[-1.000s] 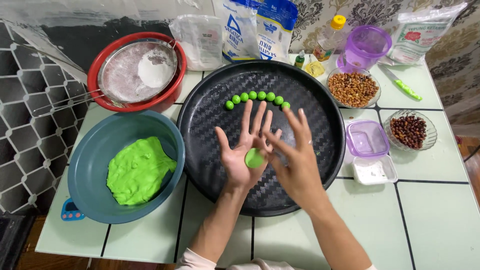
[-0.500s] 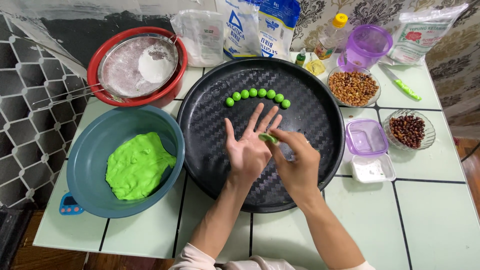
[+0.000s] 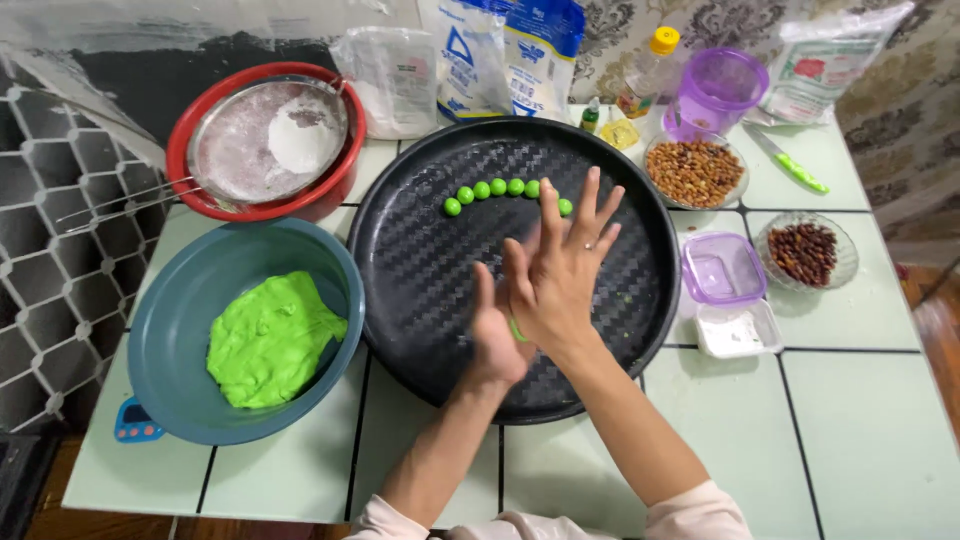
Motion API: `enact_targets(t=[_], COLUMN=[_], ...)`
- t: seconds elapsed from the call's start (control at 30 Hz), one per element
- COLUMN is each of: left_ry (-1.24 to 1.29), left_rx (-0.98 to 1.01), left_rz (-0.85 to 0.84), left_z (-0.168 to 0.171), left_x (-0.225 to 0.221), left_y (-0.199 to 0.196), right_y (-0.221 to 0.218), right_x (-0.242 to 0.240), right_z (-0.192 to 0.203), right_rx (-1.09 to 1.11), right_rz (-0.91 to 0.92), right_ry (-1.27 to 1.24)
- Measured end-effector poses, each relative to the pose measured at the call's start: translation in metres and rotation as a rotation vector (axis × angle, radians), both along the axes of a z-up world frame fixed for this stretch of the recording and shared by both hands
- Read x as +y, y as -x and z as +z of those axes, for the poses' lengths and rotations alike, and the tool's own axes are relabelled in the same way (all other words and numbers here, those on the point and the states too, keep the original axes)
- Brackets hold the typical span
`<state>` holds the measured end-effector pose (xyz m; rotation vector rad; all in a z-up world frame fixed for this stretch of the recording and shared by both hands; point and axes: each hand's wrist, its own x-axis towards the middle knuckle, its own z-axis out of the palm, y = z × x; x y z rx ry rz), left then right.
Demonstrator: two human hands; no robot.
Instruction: Rolling small pieces of green dough into balls and arranging them on a tray
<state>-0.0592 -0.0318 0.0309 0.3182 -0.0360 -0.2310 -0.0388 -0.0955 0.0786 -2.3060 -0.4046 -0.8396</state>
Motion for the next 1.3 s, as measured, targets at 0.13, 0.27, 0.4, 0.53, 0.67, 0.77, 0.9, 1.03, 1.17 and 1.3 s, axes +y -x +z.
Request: enact_targets(t=[0.13,0.27,0.4,0.53,0.67,0.77,0.9,1.03,1.17,1.3], left_ry=[-0.017,0.077,0.023,0.016,0.039,0.161,0.202,0.207,0.193,0.183], left_rx=[-0.043,-0.097,-0.019,0.059,0.048,0.117,0.193,0.238,0.287,0.310], left_rz=[-0.001,-0.043,-0.019,0.082,0.187,0.237,0.239,0.224,0.222,0.239], left_z=[0.022,0.028,0.028,0.033,0.050,0.046,0.047,0.040,0.031,0.030], left_x=[0.009,0.016,0.007,0.016,0.052,0.068,0.073,0.072,0.070,0.070], left_y=[0.000,-0.001,-0.006,-0.025,-0.043,-0.043,-0.042,-0.053,-0.054,-0.057], right_y=[-0.015,-0.007,-0.016,-0.038,-0.086,-0.140,-0.199,-0.224,-0.241,-0.249], right_x=[-0.001,-0.001,0.000,-0.039,-0.127,-0.213,-0.293,-0.297,-0.288,-0.284], right_z=[-0.015,-0.006,-0.018,-0.021,-0.039,-0.061,-0.123,-0.135,-0.142,-0.143], right_rx=[0.134,0.222,0.227,0.303,0.291,0.284,0.416,0.521,0.550,0.582], right_rz=[0.044,0.098,0.060,0.257,0.126,-0.083,-0.249,-0.260,-0.303,-0.295], right_ry=[-0.077,-0.196,-0.072,-0.534,-0.562,-0.464,-0.236,0.033,0.246,0.335])
